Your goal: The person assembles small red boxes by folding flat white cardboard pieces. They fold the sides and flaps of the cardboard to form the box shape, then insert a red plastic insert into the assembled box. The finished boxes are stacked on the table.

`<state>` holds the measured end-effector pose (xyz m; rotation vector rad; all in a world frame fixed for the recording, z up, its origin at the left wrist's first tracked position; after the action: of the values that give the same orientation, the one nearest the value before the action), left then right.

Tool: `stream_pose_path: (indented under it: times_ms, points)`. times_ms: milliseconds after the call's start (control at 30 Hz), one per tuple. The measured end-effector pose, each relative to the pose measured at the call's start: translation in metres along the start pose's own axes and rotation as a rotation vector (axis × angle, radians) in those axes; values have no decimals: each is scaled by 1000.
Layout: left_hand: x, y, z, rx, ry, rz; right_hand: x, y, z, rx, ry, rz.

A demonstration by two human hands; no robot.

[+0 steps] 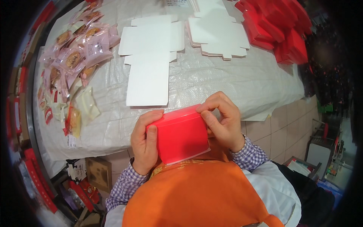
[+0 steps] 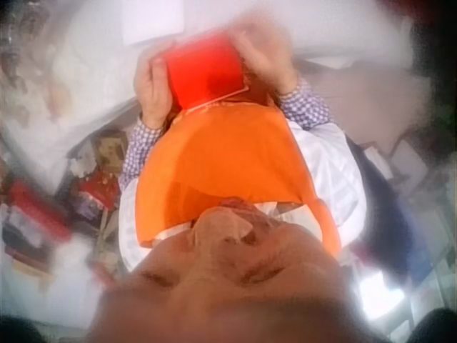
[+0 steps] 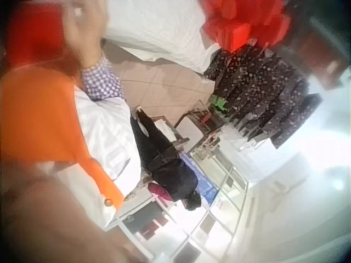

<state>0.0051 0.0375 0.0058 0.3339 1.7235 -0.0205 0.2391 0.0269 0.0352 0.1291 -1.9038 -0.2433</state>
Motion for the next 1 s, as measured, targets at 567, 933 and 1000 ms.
stream_pose_path:
  times_ms: [567,933,1000]
  points:
    - [4,-1,17,-32,-60,-54,-5,-1,22,174,76,9]
    - [-8,50,-16,-153,-124,-46,-51,36,-23,-64,340,210]
    - [6,45,-43,-336,-219,-52,-41,47,-22,-210,541,272]
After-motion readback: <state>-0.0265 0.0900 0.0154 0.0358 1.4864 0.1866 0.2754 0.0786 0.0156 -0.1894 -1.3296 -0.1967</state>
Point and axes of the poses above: each hand's wrist, its own y-axis towards the middle knuckle, its own z-axis out of the palm, x = y × z, the point moved 4 cm from there along y, towards the middle knuckle, and after that the axes turned 1 degree about -x, right-handed, at the moved point
